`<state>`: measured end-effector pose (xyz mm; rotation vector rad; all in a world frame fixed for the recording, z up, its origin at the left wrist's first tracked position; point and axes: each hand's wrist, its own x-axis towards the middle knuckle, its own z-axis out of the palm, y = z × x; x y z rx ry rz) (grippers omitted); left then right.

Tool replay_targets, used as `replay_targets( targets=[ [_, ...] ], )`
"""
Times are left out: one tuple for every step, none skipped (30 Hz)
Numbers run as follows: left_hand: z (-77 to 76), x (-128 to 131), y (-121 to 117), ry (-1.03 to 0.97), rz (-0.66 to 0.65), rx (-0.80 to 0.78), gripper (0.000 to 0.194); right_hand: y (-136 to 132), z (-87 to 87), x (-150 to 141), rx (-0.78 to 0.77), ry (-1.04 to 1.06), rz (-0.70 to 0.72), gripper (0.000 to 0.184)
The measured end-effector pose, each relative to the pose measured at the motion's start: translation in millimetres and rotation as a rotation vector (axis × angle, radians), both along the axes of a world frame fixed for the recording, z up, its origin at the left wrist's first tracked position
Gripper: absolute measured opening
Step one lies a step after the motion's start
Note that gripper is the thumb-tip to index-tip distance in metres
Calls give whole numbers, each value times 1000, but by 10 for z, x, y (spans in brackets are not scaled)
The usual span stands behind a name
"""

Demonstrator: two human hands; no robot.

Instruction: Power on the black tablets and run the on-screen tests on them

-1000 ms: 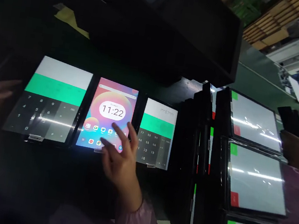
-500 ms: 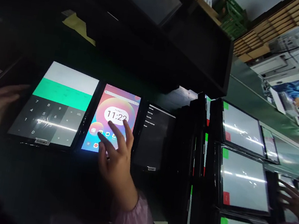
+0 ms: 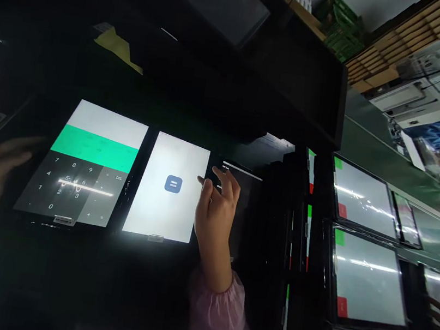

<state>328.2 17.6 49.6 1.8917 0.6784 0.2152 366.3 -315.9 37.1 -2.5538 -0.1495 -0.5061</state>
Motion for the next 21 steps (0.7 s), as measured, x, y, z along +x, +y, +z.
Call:
replay_targets(
  targets=[
    [-9,-3,2,-4,-6,-1,46,-20,-22,6,-8,1,-8,51],
    [-20,-3,9,-3,-5,-2,45,-35,-35,12,-13,1,-13,49],
    [-35,0,19,2,1,-2,45,-44,-43,18,-14,0,-10,48],
    [-52,4,33,14,9,-4,45,-48,-45,24,-13,-5,-1,47],
    [-71,10,50,26,21,-6,45,-47,-45,27,-10,-12,13,47],
    [-89,16,66,34,35,-9,45,-42,-43,29,-6,-18,31,48],
    [-106,22,81,38,48,-11,45,-34,-41,30,-2,-22,46,49],
    [-121,27,95,37,52,-12,45,-26,-40,28,1,-24,58,49],
    [-134,30,105,35,54,-14,45,-16,-38,24,3,-23,65,50],
    [-144,32,114,36,53,-18,45,-7,-38,20,1,-20,72,49],
    [-153,33,121,41,52,-23,44,2,-37,14,-5,-13,80,48],
    [-162,33,128,48,51,-29,43,10,-37,7,-17,-3,95,46],
    [-170,32,134,50,52,-36,43,16,-37,2,-33,13,116,43],
    [-177,31,139,46,52,-37,42,19,-39,-3,-52,29,139,41],
    [-183,29,143,38,50,-33,42,17,-42,-5,-67,40,155,40],
    [-187,26,146,28,47,-27,42,12,-46,-6,-73,41,156,40],
    [-188,24,147,21,43,-23,43,3,-53,-5,-73,32,139,41],
    [-187,21,147,21,38,-18,43,-9,-59,-3,-69,16,108,43],
    [-183,20,145,25,31,-12,44,-19,-66,-2,-64,-1,75,45],
    [-178,19,142,30,27,-8,44,-26,-70,-2,-59,-12,46,47],
    [-172,18,139,33,26,-6,44,-27,-72,-4,-54,-15,30,48]
  ],
)
